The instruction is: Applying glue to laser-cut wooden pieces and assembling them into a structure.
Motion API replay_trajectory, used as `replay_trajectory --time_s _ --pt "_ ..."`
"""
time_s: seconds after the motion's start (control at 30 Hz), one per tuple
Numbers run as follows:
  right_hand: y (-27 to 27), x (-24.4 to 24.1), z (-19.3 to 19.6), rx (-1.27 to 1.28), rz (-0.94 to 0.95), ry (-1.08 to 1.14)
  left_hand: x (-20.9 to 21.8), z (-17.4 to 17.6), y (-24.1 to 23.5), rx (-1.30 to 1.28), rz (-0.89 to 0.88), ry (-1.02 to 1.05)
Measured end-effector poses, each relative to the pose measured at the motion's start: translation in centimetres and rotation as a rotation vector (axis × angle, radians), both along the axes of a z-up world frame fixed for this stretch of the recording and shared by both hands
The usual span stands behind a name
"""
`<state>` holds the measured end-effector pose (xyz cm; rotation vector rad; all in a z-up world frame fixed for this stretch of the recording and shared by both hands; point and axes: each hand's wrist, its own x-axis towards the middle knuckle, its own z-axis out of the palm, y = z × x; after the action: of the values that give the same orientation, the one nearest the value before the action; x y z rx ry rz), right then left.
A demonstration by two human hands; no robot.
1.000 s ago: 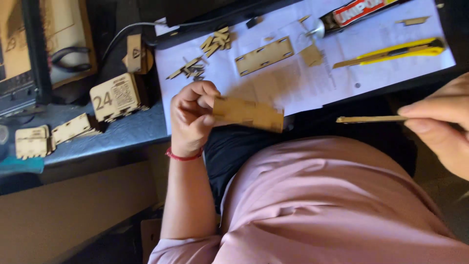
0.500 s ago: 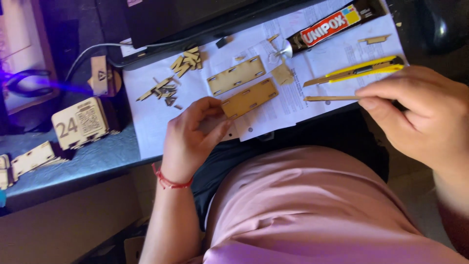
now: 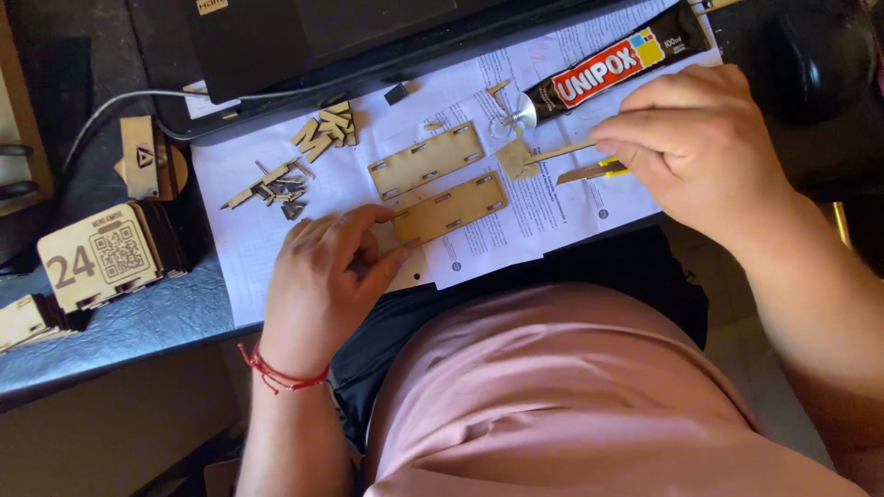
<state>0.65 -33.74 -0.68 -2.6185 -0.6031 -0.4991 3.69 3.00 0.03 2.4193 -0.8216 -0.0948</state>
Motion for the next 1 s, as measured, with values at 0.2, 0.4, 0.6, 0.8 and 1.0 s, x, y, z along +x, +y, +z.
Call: replay_trajectory --time_s 0.2,0.4,0.6,0.8,1.0 --pt "0.3 0.6 0.2 -0.177 0.031 -0.082 0.1 -0.2 0.3 -0.003 0.001 -0.070" --pt "-0.4 1.6 1.3 -0.125 0.066 -0.096 0.8 0.1 0.1 -0.082 0.041 -0.171" --pt "1.2 2.8 2.3 -0.050 0.126 -0.097 2.5 -0.1 -0.2 -0.027 0.045 -0.263" --pt "6.8 5.4 4.8 -0.231 0.249 -0.018 3.4 -0.4 0.1 -0.012 0.034 -0.279" --pt "10.5 7.7 3.8 -0.617 0.248 0.060 2.5 0.9 0.9 -0.109 0.063 -0.276"
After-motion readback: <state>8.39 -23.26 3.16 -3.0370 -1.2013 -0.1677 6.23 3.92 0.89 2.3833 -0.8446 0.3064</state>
